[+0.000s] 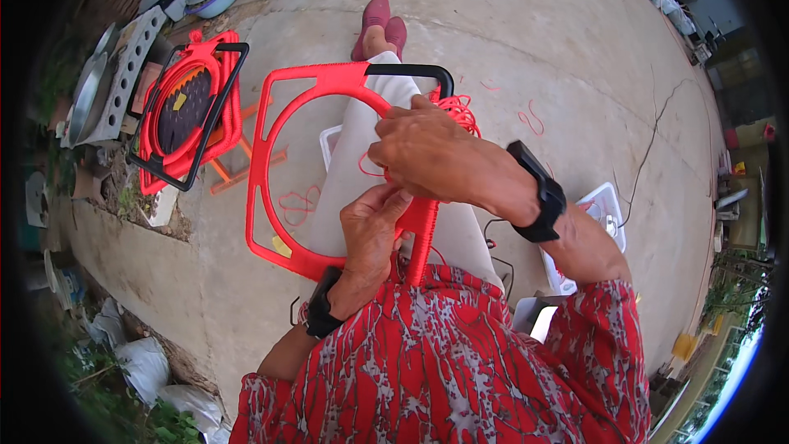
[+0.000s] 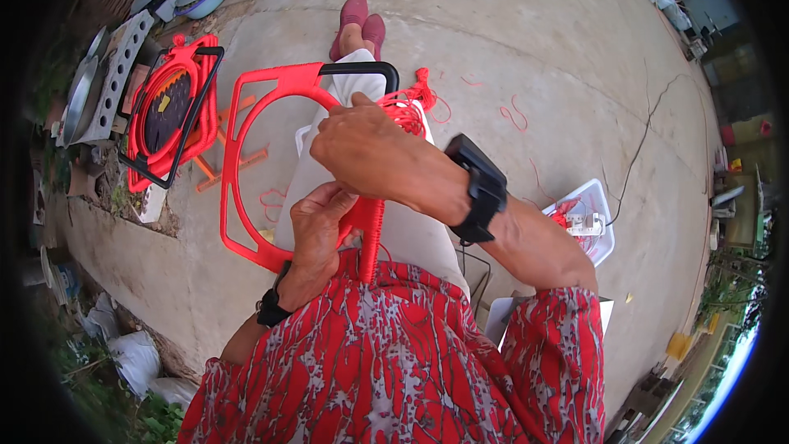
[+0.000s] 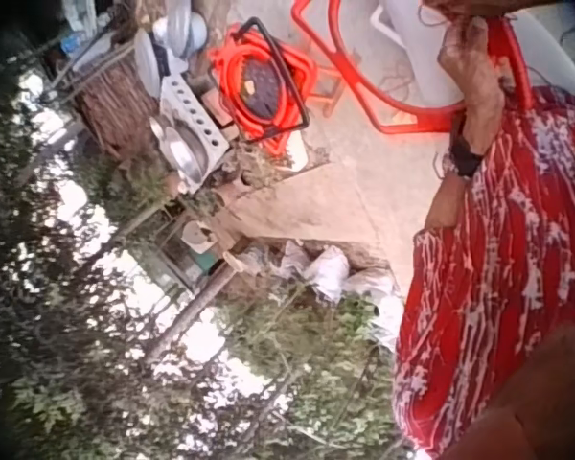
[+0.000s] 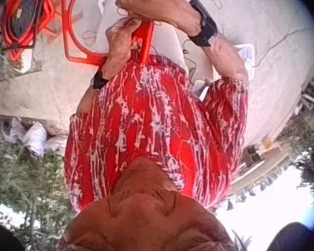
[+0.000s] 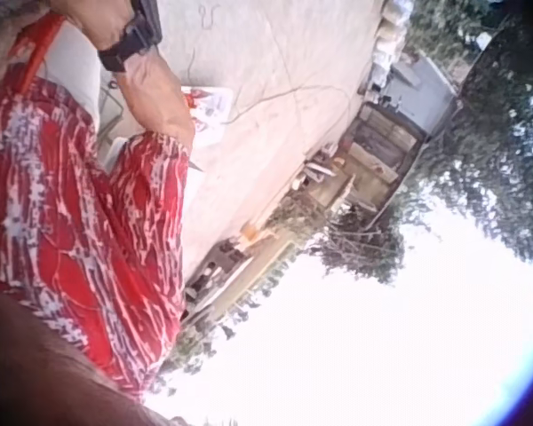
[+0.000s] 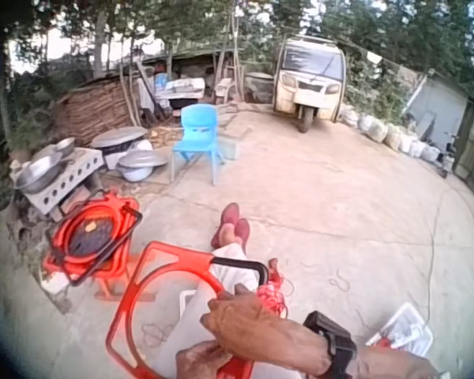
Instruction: Wrapping a red furniture frame with red plastic cord to create a woven surface.
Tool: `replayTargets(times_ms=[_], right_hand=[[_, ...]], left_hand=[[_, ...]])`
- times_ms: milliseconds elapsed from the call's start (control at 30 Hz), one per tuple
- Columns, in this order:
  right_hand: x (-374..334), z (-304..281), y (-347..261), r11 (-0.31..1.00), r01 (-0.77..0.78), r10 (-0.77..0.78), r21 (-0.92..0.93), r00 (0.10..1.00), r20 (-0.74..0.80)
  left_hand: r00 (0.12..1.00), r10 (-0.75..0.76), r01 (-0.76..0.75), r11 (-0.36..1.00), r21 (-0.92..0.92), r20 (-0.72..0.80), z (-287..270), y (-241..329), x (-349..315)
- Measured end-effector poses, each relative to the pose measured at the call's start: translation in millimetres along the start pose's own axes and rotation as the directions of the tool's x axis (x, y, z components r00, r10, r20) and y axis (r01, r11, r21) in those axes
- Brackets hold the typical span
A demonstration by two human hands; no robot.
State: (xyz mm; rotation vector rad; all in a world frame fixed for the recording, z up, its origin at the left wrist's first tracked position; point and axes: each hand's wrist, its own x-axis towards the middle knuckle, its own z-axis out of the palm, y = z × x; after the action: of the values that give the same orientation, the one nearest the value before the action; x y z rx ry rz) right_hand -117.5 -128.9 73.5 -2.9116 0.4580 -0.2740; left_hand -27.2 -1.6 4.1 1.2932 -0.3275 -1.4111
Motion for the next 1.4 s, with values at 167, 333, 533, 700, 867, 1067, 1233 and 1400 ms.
replayTargets(times_ms=[167, 333, 533, 700, 867, 1067, 1233, 1400], right_hand=[[25.7, -6.6, -7.1, 0.992, 0.038, 0.005, -0.121, 0.941, 0.338], [13.7, 1.2, -0.8, 0.994, 0.051, -0.021, -0.092, 0.956, 0.293], [-61.6, -43.2, -5.5, 0.760, -0.443, 0.461, 0.475, 0.883, 0.087], [-116.3, 40.0, -6.4, 0.581, -0.381, 0.547, 0.719, 0.837, 0.002], [-95.1, 70.6, -10.1, 0.207, -0.215, 0.507, 0.954, 0.858, 0.083], [-91.5, 73.8, -13.8, 0.062, -0.309, 0.538, 0.949, 0.811, 0.229], [-130.0, 31.7, -11.1, 0.690, -0.412, 0.600, 0.596, 0.786, -0.151], [-136.1, -0.3, -18.7, 0.553, -0.233, 0.680, 0.800, 0.681, -0.271]], left_hand=[[0.999, 0.025, -0.025, 1.000, 0.009, -0.020, 0.4, 2.4, -1.6], [0.997, -0.041, 0.038, 0.998, 0.042, 0.062, -1.8, 4.0, 0.9], [0.995, -0.096, 0.095, 0.995, -0.032, -0.023, 0.9, 11.0, -1.0], [0.994, -0.095, 0.094, 0.995, 0.008, 0.049, 2.8, 9.9, 1.1], [0.996, -0.066, 0.064, 0.998, 0.023, 0.061, 0.2, 9.3, -0.3], [0.997, -0.047, 0.047, 0.999, -0.002, 0.063, -0.3, 11.6, -2.6], [0.998, -0.025, 0.028, 0.998, -0.054, 0.056, -7.4, 15.4, -2.8], [0.998, -0.032, 0.035, 0.997, -0.066, 0.050, -6.8, 14.8, -2.6]])
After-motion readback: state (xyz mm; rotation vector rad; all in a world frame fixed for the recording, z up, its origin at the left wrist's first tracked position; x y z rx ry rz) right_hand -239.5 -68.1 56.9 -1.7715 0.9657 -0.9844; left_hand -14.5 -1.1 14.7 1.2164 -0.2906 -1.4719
